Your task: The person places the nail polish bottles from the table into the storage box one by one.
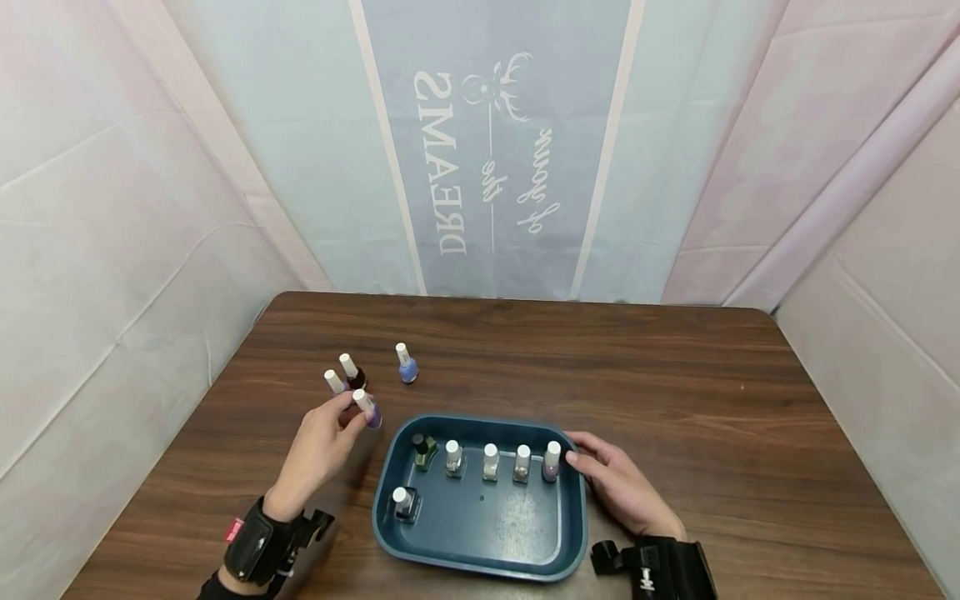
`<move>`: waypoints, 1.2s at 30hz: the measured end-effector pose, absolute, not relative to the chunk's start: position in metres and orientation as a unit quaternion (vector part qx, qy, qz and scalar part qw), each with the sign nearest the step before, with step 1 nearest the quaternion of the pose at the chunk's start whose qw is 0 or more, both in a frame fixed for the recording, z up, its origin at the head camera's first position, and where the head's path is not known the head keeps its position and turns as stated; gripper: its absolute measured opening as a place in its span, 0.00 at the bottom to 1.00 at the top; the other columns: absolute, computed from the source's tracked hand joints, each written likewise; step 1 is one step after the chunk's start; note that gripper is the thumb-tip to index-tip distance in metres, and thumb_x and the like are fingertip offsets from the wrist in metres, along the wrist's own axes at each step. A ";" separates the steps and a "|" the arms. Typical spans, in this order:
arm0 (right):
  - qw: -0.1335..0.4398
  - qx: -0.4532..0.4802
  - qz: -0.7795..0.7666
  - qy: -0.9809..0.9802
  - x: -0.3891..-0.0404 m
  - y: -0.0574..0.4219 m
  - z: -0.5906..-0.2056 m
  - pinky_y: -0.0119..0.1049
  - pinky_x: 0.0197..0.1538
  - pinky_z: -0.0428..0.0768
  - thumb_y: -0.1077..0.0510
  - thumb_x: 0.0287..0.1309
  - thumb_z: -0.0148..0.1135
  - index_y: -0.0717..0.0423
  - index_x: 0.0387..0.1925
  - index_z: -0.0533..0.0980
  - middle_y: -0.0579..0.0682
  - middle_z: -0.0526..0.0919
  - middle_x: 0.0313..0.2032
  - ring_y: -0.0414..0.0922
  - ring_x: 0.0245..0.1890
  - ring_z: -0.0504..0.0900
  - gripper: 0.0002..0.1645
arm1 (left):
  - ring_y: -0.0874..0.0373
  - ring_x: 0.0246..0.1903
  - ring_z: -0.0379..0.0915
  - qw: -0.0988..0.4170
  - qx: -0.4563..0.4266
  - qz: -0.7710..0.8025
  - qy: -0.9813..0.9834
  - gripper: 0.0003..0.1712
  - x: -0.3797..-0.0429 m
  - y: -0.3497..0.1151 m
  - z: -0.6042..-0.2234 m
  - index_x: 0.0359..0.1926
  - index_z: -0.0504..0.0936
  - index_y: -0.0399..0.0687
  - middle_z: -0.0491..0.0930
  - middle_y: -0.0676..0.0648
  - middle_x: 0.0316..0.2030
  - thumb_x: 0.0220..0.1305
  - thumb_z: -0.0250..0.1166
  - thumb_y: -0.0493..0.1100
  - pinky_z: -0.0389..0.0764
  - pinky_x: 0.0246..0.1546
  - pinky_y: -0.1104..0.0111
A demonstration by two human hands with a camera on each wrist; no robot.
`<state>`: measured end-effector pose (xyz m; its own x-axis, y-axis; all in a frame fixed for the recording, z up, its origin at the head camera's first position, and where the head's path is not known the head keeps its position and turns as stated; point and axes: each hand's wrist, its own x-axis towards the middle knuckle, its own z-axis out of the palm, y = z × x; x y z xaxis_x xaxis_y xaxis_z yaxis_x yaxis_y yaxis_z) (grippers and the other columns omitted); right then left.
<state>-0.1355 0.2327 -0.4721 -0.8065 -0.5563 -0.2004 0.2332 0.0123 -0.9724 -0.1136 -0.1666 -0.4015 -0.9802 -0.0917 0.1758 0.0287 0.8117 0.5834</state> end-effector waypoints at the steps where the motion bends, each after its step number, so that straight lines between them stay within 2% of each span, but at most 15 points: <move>1: 0.285 -0.125 -0.693 0.650 -0.135 0.233 -0.472 0.28 0.55 0.74 0.56 0.73 0.45 0.63 0.65 0.63 0.41 0.78 0.54 0.34 0.54 0.76 0.24 | 0.60 0.23 0.66 0.097 0.017 -0.305 -0.947 0.03 -0.112 -0.166 -0.400 0.39 0.80 0.49 0.74 0.51 0.25 0.64 0.64 0.41 0.65 0.24 0.70; 20: 0.276 -0.139 -0.694 0.651 -0.136 0.234 -0.473 0.28 0.53 0.75 0.57 0.73 0.44 0.58 0.64 0.66 0.41 0.79 0.52 0.35 0.50 0.76 0.21 | 0.63 0.23 0.64 0.096 -0.011 -0.318 -0.943 0.02 -0.094 -0.159 -0.391 0.35 0.79 0.49 0.71 0.53 0.25 0.64 0.64 0.42 0.66 0.24 0.73; 29: 0.277 -0.125 -0.691 0.655 -0.136 0.234 -0.475 0.30 0.53 0.75 0.57 0.73 0.45 0.59 0.63 0.66 0.41 0.79 0.52 0.35 0.50 0.76 0.21 | 0.63 0.29 0.67 0.129 -0.025 -0.321 -0.938 0.05 -0.090 -0.156 -0.389 0.36 0.79 0.52 0.76 0.49 0.37 0.62 0.66 0.37 0.70 0.28 0.74; 36: 0.280 -0.122 -0.690 0.656 -0.136 0.233 -0.473 0.30 0.54 0.75 0.56 0.73 0.45 0.59 0.63 0.66 0.42 0.79 0.52 0.35 0.51 0.77 0.22 | 0.64 0.28 0.67 0.127 -0.030 -0.326 -0.936 0.06 -0.088 -0.152 -0.383 0.34 0.79 0.53 0.75 0.52 0.33 0.61 0.67 0.37 0.70 0.28 0.74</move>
